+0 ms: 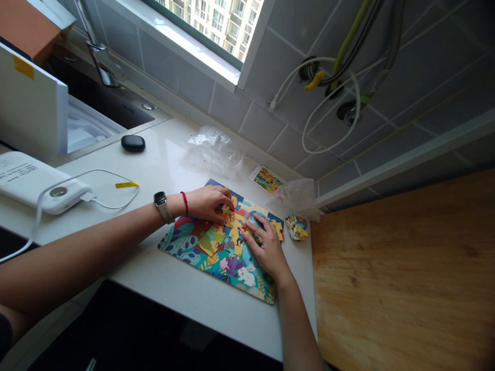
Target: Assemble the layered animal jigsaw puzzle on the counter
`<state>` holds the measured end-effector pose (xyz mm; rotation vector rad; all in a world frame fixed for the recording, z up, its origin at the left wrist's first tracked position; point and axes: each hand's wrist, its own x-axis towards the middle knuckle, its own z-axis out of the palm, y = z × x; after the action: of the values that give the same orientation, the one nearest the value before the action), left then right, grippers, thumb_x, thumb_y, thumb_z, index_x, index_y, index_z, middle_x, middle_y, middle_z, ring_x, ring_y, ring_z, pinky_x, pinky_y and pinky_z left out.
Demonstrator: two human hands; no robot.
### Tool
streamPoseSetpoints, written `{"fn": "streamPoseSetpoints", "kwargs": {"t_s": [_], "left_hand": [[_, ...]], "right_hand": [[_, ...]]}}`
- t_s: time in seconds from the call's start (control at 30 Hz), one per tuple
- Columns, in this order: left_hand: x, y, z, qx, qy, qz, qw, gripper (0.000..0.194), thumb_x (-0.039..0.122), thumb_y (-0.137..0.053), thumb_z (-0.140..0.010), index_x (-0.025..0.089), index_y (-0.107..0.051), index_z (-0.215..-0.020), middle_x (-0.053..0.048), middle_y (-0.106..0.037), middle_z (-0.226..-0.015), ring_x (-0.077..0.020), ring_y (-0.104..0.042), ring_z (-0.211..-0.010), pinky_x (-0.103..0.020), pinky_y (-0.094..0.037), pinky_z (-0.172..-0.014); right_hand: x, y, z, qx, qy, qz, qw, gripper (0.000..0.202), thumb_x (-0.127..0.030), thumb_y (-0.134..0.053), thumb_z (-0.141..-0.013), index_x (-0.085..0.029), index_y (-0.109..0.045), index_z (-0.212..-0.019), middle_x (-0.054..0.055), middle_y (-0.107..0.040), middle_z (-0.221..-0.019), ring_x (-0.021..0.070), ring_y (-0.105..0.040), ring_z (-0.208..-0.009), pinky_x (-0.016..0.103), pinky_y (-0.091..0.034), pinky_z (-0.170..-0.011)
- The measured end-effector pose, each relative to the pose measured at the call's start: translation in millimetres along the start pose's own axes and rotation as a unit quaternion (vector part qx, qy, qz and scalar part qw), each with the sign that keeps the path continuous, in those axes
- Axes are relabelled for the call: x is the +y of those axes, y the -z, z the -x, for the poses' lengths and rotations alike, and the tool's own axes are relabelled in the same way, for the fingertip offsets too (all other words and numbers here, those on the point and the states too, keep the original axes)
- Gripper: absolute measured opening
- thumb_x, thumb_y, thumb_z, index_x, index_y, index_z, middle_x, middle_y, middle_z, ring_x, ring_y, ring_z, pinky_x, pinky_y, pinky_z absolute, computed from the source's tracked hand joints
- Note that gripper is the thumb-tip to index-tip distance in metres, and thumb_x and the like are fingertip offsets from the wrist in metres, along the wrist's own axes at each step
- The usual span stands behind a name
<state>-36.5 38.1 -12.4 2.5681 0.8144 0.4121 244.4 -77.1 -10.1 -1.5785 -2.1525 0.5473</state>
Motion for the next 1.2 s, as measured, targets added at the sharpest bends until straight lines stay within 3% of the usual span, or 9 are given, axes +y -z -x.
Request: {"fn": "streamPoseSetpoints", "kwargs": {"t_s": [0.13,0.3,0.5,0.57,0.67,0.77,0.9,1.07,1.2], "left_hand": [[0.7,1.2,0.3,-0.003,0.001,0.010,1.000,0.041,0.045,-0.085,-0.082,0.025,-0.081,-0.118,-0.008,-0.070,-0.108,-0.0233,-0.067,-0.094,-0.032,-0.051,-0.083],[-0.2,2.7,0.8,0.001,-0.001,0.023,1.000,0.040,0.048,-0.082,-0.083,0.025,-0.081,-0.116,-0.008,-0.069,-0.107,-0.0225,-0.066,-0.091,-0.032,-0.051,-0.081],[3.0,4.7,1.0,-0.006,0.005,0.025,1.000,0.036,0.043,-0.084,-0.082,0.025,-0.080,-0.113,-0.007,-0.069,-0.106,-0.0218,-0.066,-0.090,-0.031,-0.050,-0.080],[3.8,5.3,1.0,-0.009,0.007,0.022,1.000,0.037,0.044,-0.085,-0.082,0.025,-0.080,-0.113,-0.008,-0.069,-0.106,-0.0220,-0.066,-0.090,-0.031,-0.050,-0.080],[4.0,6.3,0.8,-0.001,0.001,0.033,0.999,0.040,0.052,-0.081,-0.086,0.024,-0.080,-0.114,-0.008,-0.070,-0.106,-0.0214,-0.066,-0.087,-0.032,-0.050,-0.079],[4.4,7.2,0.3,0.009,0.002,0.051,0.999,0.042,0.058,-0.072,-0.093,0.022,-0.079,-0.113,-0.009,-0.070,-0.106,-0.0207,-0.066,-0.086,-0.032,-0.051,-0.080],[6.7,7.0,-0.6,0.017,0.000,0.049,0.999,0.038,0.054,-0.063,-0.101,0.021,-0.079,-0.108,-0.009,-0.070,-0.103,-0.0199,-0.066,-0.084,-0.031,-0.050,-0.078],[8.4,5.2,-0.7,0.020,0.002,0.036,0.999,0.036,0.049,-0.058,-0.105,0.020,-0.078,-0.107,-0.010,-0.069,-0.102,-0.0203,-0.066,-0.084,-0.031,-0.050,-0.077],[8.2,4.7,-0.6,0.025,-0.004,0.031,0.999,0.035,0.049,-0.058,-0.105,0.021,-0.078,-0.106,-0.009,-0.070,-0.101,-0.0194,-0.065,-0.082,-0.031,-0.049,-0.075]], "right_hand": [[4.8,1.3,-0.1,0.038,0.000,-0.045,0.998,0.036,-0.042,-0.063,-0.101,-0.028,-0.078,-0.130,0.010,-0.065,-0.148,0.0288,-0.060,-0.138,0.051,-0.045,-0.121],[19.7,16.6,-0.9,0.181,-0.029,-0.059,0.981,0.035,-0.042,-0.057,-0.102,-0.023,-0.081,-0.120,0.013,-0.074,-0.129,0.0282,-0.068,-0.124,0.050,-0.052,-0.114],[42.1,32.2,1.4,0.279,-0.115,-0.076,0.950,0.051,-0.044,-0.051,-0.100,-0.015,-0.067,-0.140,0.017,-0.076,-0.123,0.0276,-0.073,-0.111,0.044,-0.061,-0.094],[44.9,32.6,3.4,0.262,-0.119,-0.050,0.956,0.052,-0.045,-0.051,-0.099,-0.014,-0.069,-0.137,0.018,-0.075,-0.121,0.0277,-0.073,-0.105,0.042,-0.061,-0.089],[46.4,28.8,6.9,0.176,-0.125,0.010,0.976,0.060,-0.053,-0.062,-0.093,-0.016,-0.069,-0.139,0.019,-0.070,-0.128,0.0288,-0.073,-0.097,0.044,-0.061,-0.086],[49.4,23.1,9.7,0.127,-0.129,0.057,0.982,0.068,-0.056,-0.071,-0.087,-0.022,-0.066,-0.145,0.017,-0.064,-0.136,0.0329,-0.070,-0.111,0.047,-0.059,-0.095],[57.8,19.3,11.1,0.146,-0.132,0.057,0.979,0.068,-0.055,-0.075,-0.083,-0.023,-0.067,-0.143,0.015,-0.064,-0.133,0.0354,-0.065,-0.123,0.049,-0.056,-0.103],[64.2,21.3,12.3,0.148,-0.156,0.024,0.976,0.074,-0.060,-0.084,-0.073,-0.022,-0.073,-0.136,0.011,-0.066,-0.113,0.0320,-0.070,-0.100,0.045,-0.059,-0.090],[58.6,24.1,12.3,0.140,-0.180,0.015,0.974,0.068,-0.060,-0.088,-0.067,-0.021,-0.079,-0.121,0.009,-0.066,-0.106,0.0309,-0.069,-0.096,0.043,-0.058,-0.088]]}}
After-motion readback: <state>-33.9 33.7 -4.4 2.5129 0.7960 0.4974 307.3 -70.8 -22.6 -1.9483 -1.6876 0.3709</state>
